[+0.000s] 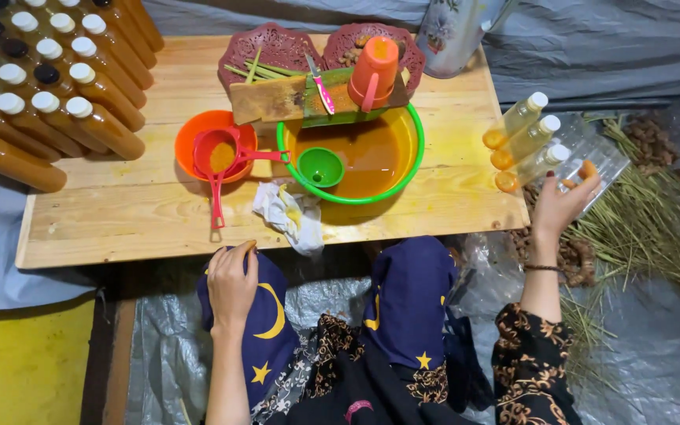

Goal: Filtering a thick turmeric mixture through a sieve and filling bottles with the resulting liquid.

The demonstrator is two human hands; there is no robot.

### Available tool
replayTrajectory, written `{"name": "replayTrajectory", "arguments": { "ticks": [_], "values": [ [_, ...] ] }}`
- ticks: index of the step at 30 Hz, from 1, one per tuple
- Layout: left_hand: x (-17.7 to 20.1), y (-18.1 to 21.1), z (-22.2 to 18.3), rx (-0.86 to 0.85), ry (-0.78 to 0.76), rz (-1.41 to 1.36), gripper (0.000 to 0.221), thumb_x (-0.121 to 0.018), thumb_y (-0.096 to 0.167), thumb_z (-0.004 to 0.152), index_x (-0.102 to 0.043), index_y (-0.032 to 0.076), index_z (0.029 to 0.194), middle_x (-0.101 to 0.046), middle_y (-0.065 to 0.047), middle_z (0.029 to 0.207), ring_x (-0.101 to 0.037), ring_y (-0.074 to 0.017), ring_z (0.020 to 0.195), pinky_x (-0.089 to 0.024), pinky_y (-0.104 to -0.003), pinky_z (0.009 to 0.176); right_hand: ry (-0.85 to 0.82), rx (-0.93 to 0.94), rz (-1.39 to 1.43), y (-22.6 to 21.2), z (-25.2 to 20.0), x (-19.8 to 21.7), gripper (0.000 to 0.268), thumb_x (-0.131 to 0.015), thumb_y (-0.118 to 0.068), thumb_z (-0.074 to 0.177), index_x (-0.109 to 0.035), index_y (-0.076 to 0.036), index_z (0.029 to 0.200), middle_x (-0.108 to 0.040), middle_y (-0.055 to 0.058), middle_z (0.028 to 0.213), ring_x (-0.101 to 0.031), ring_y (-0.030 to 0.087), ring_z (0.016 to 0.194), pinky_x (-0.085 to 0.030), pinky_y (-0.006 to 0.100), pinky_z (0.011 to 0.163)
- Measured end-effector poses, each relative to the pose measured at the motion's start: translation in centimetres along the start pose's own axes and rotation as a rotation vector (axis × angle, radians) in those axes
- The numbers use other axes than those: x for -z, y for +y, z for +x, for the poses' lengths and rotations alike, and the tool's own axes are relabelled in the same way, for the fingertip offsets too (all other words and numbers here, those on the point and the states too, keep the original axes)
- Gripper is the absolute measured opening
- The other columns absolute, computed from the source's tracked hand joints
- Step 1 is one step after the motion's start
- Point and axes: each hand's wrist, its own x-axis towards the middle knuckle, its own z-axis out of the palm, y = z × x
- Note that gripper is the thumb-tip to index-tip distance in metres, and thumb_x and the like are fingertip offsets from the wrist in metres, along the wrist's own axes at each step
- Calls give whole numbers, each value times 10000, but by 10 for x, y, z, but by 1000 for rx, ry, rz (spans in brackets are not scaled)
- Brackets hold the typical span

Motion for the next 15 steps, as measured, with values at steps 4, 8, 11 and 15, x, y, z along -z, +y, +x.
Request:
{"name": "replayTrajectory", "arguments": {
  "ticks": [4,8,11,15],
  "values": [
    [0,4,-2,4,22,-22,124,-587,4,792,-640,-19,902,-683,-92,856,-628,-226,773,-447,-346,905,-143,-16,-54,22,26,-6,582,-685,-22,873,-263,25,1272,-343,274,1241,-395,394,1122,-389,462,917],
    [0,7,-2,-12,29,-24,114,-589,-1,786,-646,-11,884,-687,-86,835,-629,-215,753,-456,-330,860,-296,-187,-77,38,35,-21,783,-739,-118,843,-134,14,1321,-289,329,1312,-362,441,1203,-329,490,992],
    [-1,6,-2,-18,29,-16,116,-592,16,786,-645,0,889,-686,-78,826,-629,-209,756,-450,-330,865,-299,-276,-83,45,36,-31,824,-759,-142,845,-100,-2,1319,-314,352,1285,-406,453,1185,-352,495,987],
    [-1,7,-3,-24,13,-9,128,-588,21,779,-649,6,891,-685,-63,835,-625,-197,755,-448,-316,844,-187,-270,-155,66,33,-42,506,-745,-224,829,-388,-47,1140,-571,180,1025,-577,321,908,-454,422,753]
  ]
}}
